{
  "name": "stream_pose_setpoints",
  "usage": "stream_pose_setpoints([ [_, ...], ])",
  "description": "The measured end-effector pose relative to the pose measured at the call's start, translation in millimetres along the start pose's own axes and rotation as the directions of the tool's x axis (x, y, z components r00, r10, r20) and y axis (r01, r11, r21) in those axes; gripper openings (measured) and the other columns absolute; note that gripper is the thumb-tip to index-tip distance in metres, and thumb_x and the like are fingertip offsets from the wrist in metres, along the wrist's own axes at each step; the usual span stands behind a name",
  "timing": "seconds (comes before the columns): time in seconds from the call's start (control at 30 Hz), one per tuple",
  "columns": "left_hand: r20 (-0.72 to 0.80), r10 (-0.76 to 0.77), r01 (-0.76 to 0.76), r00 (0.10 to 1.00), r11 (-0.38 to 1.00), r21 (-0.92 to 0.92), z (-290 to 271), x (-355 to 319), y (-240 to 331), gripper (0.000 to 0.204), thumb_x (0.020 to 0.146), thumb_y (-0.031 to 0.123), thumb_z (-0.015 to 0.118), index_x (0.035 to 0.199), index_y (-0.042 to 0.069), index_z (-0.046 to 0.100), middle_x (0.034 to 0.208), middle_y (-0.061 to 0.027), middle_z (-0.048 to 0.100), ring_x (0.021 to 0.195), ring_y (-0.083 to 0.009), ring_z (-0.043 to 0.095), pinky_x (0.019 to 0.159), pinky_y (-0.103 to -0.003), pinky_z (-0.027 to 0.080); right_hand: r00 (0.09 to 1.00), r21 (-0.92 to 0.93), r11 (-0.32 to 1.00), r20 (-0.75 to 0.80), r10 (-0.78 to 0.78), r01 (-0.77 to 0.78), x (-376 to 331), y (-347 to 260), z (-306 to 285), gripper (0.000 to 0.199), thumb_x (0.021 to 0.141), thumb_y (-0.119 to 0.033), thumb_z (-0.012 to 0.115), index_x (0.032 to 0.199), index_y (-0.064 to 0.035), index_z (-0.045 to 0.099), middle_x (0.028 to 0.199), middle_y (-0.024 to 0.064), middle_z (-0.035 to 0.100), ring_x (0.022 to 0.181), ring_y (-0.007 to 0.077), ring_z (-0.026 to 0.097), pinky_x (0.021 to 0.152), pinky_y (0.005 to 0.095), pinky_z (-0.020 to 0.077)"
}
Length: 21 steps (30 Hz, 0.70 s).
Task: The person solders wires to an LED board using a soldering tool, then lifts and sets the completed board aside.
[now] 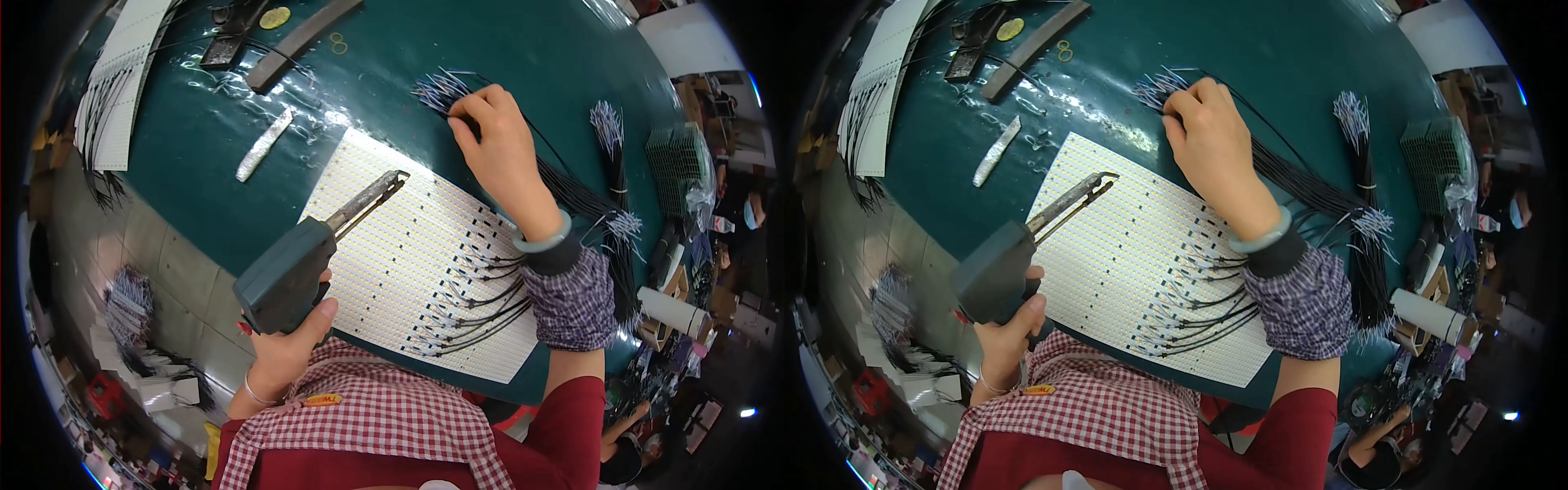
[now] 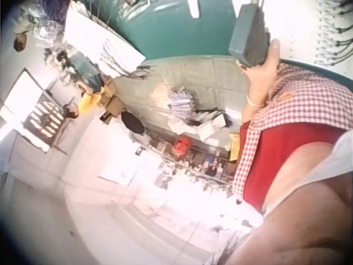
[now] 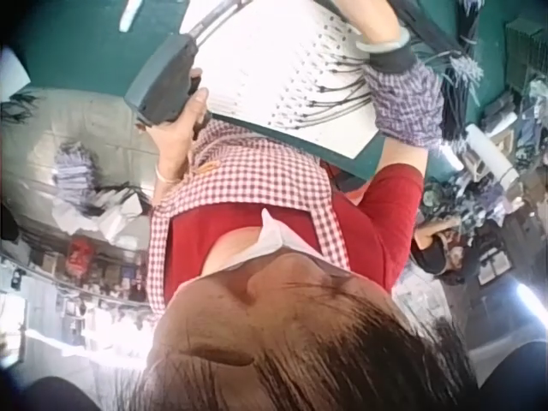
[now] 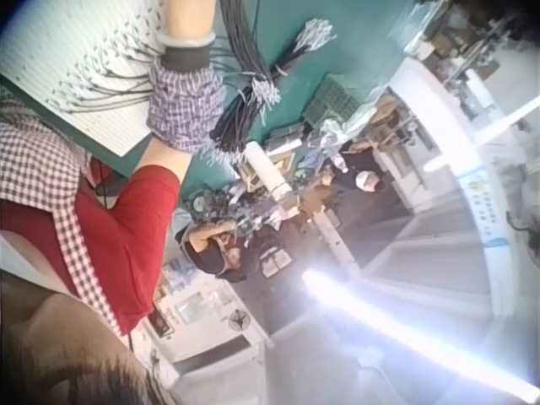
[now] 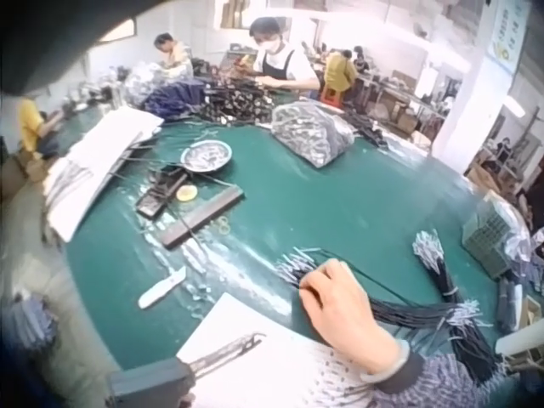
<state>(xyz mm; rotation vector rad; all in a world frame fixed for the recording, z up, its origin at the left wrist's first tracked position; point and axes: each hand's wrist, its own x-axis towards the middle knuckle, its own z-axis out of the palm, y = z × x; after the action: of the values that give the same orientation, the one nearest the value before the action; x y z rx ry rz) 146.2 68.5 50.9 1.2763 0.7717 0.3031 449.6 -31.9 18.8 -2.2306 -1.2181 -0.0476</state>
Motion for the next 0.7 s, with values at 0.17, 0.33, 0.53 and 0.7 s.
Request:
stream_pose_setpoints([
  [0.17,-0.055,0.032,-0.031,0.998,0.999,0.025,-10,6,-3,0.041,0.081,0.0,0.073,0.12,-0.002,0.061,0.103,-0.0082,0.068,0.067,-0.0076,0.058,0.056,-0.021,0.047,0.984,-0.155,0.984,-0.141,-0.107,0.085,20,1,33,0.01,0.079,-0.006,0.071,0.086,-0.0022,0.064,0.089,0.0092,0.056,0.085,0.0278,0.056,0.068,0.039,0.0474],
  [0.33,-0.098,-0.005,-0.001,0.995,0.998,-0.058,-11,6,-3,0.04,0.081,0.0,0.073,0.119,-0.002,0.061,0.102,-0.0086,0.068,0.065,-0.007,0.058,0.053,-0.021,0.046,0.978,-0.318,0.941,-0.124,-0.165,0.119,23,3,42,0.009,0.078,-0.003,0.068,0.081,-0.002,0.06,0.088,0.0095,0.054,0.085,0.0286,0.055,0.07,0.0394,0.0477],
  [0.53,-0.096,0.003,-0.007,0.995,0.999,-0.047,-8,4,1,0.039,0.081,0.0,0.073,0.119,-0.002,0.061,0.1,-0.0081,0.067,0.064,-0.0069,0.057,0.052,-0.021,0.045,0.987,0.186,0.982,-0.149,0.052,-0.024,12,-8,19,0.009,0.087,-0.001,0.061,0.092,0.0002,0.054,0.086,0.008,0.05,0.075,0.0197,0.053,0.068,0.0312,0.0453],
  [0.7,-0.057,0.019,-0.021,0.998,0.999,-0.048,0,1,4,0.037,0.082,0.0,0.072,0.118,-0.002,0.062,0.096,-0.0074,0.066,0.063,-0.0074,0.056,0.052,-0.021,0.044,0.965,0.527,0.81,0.098,0.244,-0.258,-25,-26,-16,0.006,0.097,-0.006,0.054,0.098,-0.0006,0.052,0.083,0.001,0.051,0.072,0.0062,0.049,0.065,0.0211,0.0416],
])
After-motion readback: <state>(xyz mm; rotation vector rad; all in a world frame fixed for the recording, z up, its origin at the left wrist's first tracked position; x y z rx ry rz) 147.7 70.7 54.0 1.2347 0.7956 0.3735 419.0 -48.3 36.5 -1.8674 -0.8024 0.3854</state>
